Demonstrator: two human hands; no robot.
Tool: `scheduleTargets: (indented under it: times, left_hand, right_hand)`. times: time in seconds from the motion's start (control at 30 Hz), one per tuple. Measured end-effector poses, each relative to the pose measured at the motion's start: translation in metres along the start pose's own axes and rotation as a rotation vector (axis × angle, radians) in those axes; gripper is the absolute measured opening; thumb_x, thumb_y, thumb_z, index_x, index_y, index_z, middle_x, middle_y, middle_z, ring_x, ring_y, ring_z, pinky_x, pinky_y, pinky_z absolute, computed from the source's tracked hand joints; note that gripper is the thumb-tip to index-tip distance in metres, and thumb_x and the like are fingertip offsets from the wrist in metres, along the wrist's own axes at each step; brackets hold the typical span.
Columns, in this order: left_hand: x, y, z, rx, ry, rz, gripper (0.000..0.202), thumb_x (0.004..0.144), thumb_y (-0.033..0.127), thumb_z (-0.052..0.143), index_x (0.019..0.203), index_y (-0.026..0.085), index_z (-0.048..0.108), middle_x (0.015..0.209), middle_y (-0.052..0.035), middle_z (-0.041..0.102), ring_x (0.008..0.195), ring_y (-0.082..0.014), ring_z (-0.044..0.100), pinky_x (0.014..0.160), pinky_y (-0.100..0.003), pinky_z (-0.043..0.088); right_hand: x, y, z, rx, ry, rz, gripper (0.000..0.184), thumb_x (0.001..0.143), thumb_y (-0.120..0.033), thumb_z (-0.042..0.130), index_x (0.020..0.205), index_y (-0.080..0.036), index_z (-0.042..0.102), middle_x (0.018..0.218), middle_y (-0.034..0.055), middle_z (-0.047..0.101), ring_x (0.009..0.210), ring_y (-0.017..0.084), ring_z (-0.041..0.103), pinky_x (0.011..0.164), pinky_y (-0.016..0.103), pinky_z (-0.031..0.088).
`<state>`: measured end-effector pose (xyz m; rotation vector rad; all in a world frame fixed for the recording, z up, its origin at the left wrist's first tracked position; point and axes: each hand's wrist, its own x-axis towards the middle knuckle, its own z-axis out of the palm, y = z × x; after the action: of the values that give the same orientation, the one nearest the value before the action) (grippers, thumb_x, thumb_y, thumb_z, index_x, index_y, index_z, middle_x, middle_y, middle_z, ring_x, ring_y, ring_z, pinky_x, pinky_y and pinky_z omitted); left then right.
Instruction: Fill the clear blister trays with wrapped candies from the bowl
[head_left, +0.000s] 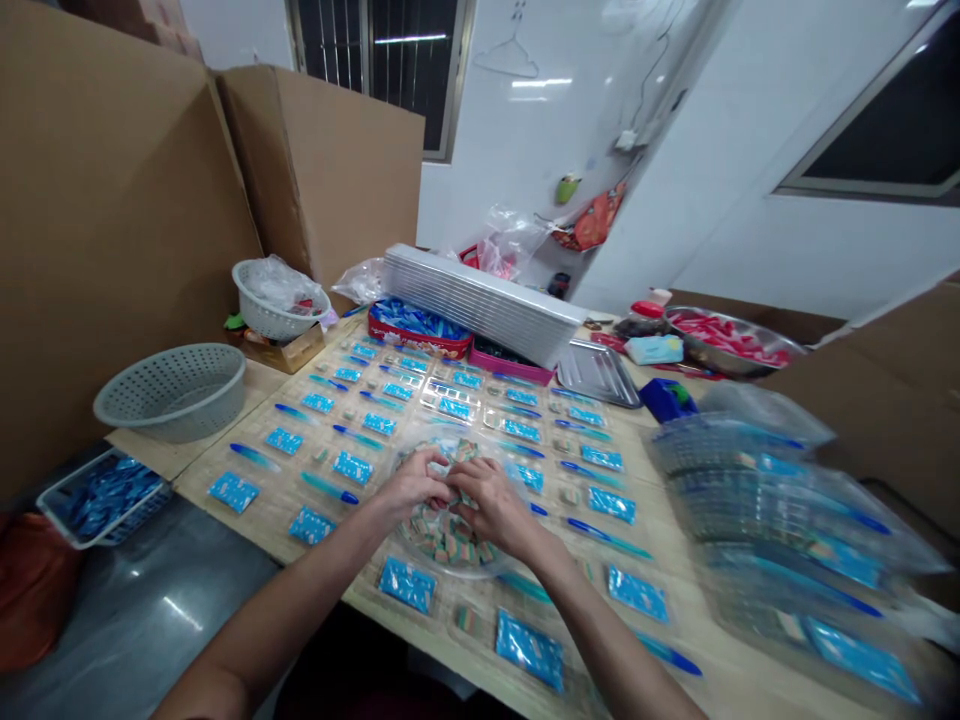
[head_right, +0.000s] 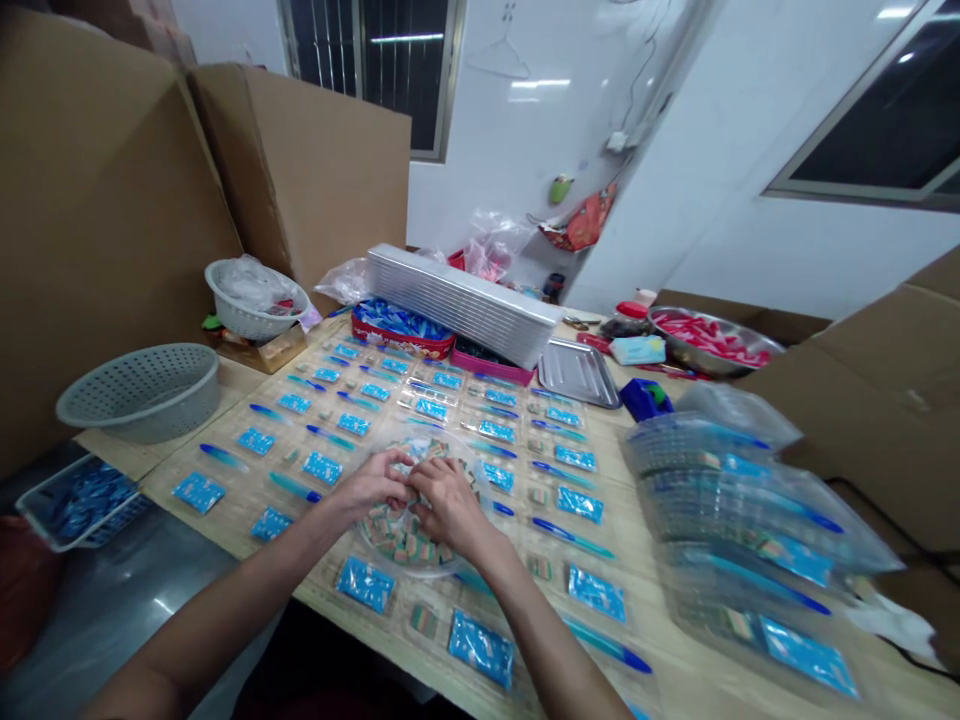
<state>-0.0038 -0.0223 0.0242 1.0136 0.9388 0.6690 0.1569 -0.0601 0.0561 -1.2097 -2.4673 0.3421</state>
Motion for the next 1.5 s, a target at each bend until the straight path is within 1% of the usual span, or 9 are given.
scheduleTargets:
  times: [0.13, 0.3, 0.47, 0.6, 0.73, 0.97, 1.23, 1.37, 1.5]
  left_hand:
    - [-0.003, -0.002, 0.000, -0.029, 0.090, -0.013, 0.050, 0.049, 0.006, 0.064, 0.095, 0.017, 0.047, 0.048, 0.0102, 0.054, 0.038, -0.0081, 0.048, 0.044, -0.019, 0.036]
    - [-0.006, -0.002, 0.000, -0.117, 0.114, 0.020, 0.051, 0.049, 0.016, 0.076, 0.093, 0.017, 0.050, 0.051, 0.0082, 0.055, 0.043, -0.0089, 0.050, 0.048, -0.020, 0.036]
    - [-0.006, -0.004, 0.008, -0.212, 0.264, 0.136, 0.051, 0.046, 0.018, 0.078, 0.089, 0.017, 0.050, 0.051, 0.0090, 0.052, 0.045, -0.0076, 0.048, 0.051, -0.021, 0.036]
    - [-0.001, -0.009, 0.019, -0.324, 0.377, 0.168, 0.044, 0.048, 0.014, 0.075, 0.085, 0.017, 0.050, 0.052, 0.0096, 0.049, 0.047, -0.0069, 0.045, 0.051, -0.021, 0.035]
    - [0.002, -0.005, 0.012, -0.374, 0.465, 0.268, 0.038, 0.051, 0.008, 0.071, 0.082, 0.016, 0.051, 0.057, 0.0083, 0.050, 0.052, -0.0063, 0.045, 0.053, -0.020, 0.034]
    - [-0.009, 0.015, -0.048, -0.488, 0.549, 0.348, 0.041, 0.052, 0.009, 0.075, 0.084, 0.017, 0.051, 0.055, 0.0083, 0.051, 0.051, -0.0071, 0.046, 0.053, -0.019, 0.034]
    - [-0.025, 0.014, -0.127, -0.736, 0.815, 0.411, 0.044, 0.055, 0.030, 0.077, 0.088, 0.018, 0.049, 0.062, 0.0034, 0.058, 0.058, -0.0117, 0.055, 0.059, -0.023, 0.041]
    - [-0.039, 0.007, -0.135, -0.828, 0.782, 0.362, 0.045, 0.055, 0.032, 0.078, 0.089, 0.019, 0.051, 0.066, 0.0015, 0.060, 0.061, -0.0129, 0.058, 0.063, -0.025, 0.043]
    - [-0.045, -0.005, -0.125, -0.818, 0.599, 0.272, 0.039, 0.053, 0.032, 0.078, 0.078, 0.017, 0.053, 0.061, 0.0005, 0.060, 0.054, -0.0122, 0.055, 0.055, -0.024, 0.041]
  right_hand:
    - [0.002, 0.002, 0.004, 0.030, 0.005, 0.038, 0.008, 0.079, -0.016, 0.064, 0.087, -0.017, 0.064, 0.088, 0.0068, 0.068, 0.087, 0.022, 0.059, 0.084, 0.037, 0.037]
    - [-0.003, 0.011, 0.008, 0.365, 0.097, 0.217, 0.030, 0.074, -0.027, 0.068, 0.102, -0.017, 0.061, 0.097, 0.0079, 0.067, 0.090, 0.022, 0.061, 0.079, 0.034, 0.044]
    - [-0.004, 0.026, 0.020, 0.711, 0.192, 0.476, 0.029, 0.073, -0.044, 0.063, 0.076, -0.015, 0.066, 0.069, 0.0046, 0.066, 0.065, 0.019, 0.060, 0.061, 0.029, 0.047]
    - [0.004, 0.031, 0.030, 0.837, 0.241, 0.598, 0.040, 0.062, -0.051, 0.072, 0.077, -0.014, 0.070, 0.072, 0.0078, 0.070, 0.067, 0.022, 0.064, 0.062, 0.030, 0.050]
    - [0.026, 0.025, 0.027, 0.883, 0.226, 0.631, 0.042, 0.054, -0.053, 0.077, 0.073, -0.016, 0.072, 0.070, 0.0083, 0.071, 0.066, 0.023, 0.065, 0.059, 0.030, 0.051]
    - [0.107, -0.004, 0.030, 0.823, 0.096, 0.531, 0.033, 0.056, -0.047, 0.076, 0.065, -0.016, 0.070, 0.062, 0.0055, 0.068, 0.059, 0.018, 0.060, 0.057, 0.027, 0.047]
    - [0.236, -0.027, 0.089, 0.864, -0.050, 0.419, 0.018, 0.057, -0.032, 0.069, 0.057, -0.015, 0.066, 0.054, 0.0006, 0.062, 0.053, 0.013, 0.055, 0.056, 0.026, 0.046]
    - [0.310, -0.029, 0.123, 0.848, -0.083, 0.455, 0.020, 0.058, -0.035, 0.067, 0.056, -0.016, 0.061, 0.055, 0.0016, 0.062, 0.050, 0.012, 0.056, 0.058, 0.028, 0.052]
    - [0.370, -0.029, 0.158, 0.704, -0.129, 0.442, 0.016, 0.060, -0.027, 0.066, 0.054, -0.015, 0.058, 0.046, -0.0008, 0.056, 0.045, 0.012, 0.055, 0.052, 0.027, 0.052]
